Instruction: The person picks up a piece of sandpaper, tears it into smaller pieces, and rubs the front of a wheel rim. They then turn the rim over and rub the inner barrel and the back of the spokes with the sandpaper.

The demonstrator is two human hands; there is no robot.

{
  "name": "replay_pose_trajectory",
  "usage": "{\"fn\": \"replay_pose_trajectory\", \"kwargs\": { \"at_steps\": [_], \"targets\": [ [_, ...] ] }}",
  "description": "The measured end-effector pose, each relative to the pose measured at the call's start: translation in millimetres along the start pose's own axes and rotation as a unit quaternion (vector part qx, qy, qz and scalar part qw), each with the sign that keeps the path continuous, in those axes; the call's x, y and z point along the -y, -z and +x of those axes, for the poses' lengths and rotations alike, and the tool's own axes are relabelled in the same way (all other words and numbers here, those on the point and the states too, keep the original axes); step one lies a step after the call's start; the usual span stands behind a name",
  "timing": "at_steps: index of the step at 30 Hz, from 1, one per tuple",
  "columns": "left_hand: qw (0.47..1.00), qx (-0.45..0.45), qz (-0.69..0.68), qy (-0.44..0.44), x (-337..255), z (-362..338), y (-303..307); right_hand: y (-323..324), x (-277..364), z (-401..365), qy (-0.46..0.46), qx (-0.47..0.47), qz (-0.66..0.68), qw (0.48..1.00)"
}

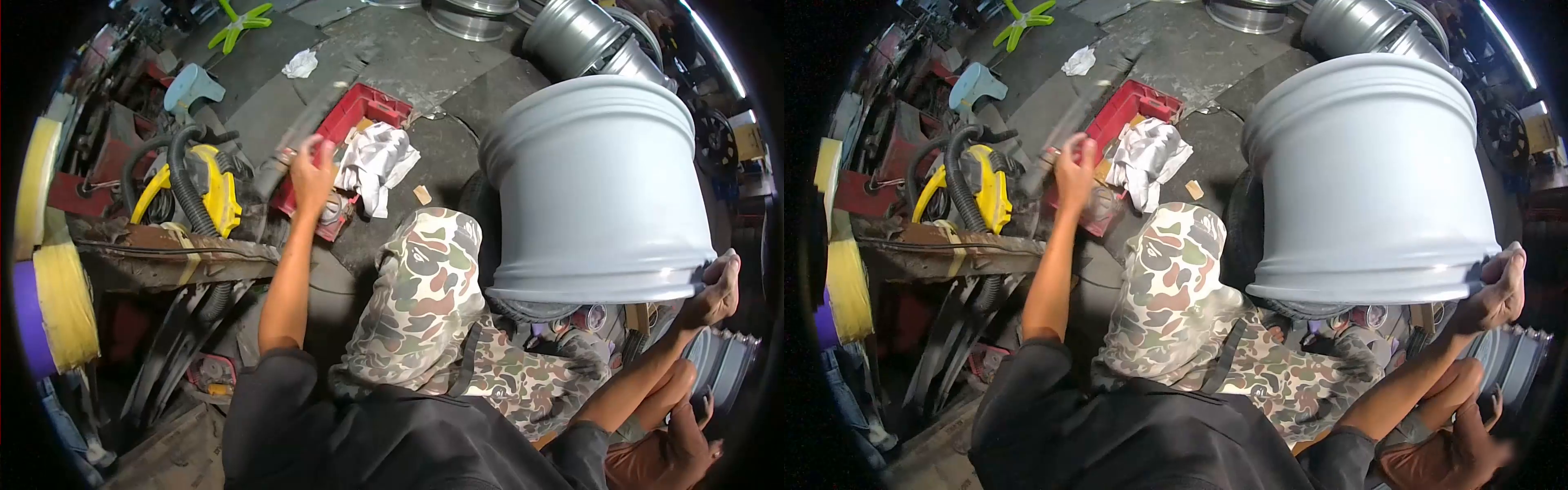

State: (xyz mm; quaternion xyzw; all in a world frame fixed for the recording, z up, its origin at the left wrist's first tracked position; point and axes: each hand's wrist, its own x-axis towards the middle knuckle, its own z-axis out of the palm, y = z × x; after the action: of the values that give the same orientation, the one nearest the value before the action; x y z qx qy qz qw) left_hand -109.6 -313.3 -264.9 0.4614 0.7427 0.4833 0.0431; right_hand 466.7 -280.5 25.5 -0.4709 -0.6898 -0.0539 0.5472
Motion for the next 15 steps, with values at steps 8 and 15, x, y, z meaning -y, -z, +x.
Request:
{"fn": "replay_pose_trajectory", "kwargs": {
  "at_steps": [8, 15],
  "targets": [
    [0.981, -0.186, 0.046, -0.018, 41.2, 74.4, -5.0, -9.9, 5.9, -8.8, -0.028, -0.047, 0.065, 0.996],
    [0.970, -0.177, 0.125, 0.108, 53.0, 107.4, 2.2, -21.0, 18.0, -3.4, 0.037, -0.027, 0.013, 0.999]
  ]
}}
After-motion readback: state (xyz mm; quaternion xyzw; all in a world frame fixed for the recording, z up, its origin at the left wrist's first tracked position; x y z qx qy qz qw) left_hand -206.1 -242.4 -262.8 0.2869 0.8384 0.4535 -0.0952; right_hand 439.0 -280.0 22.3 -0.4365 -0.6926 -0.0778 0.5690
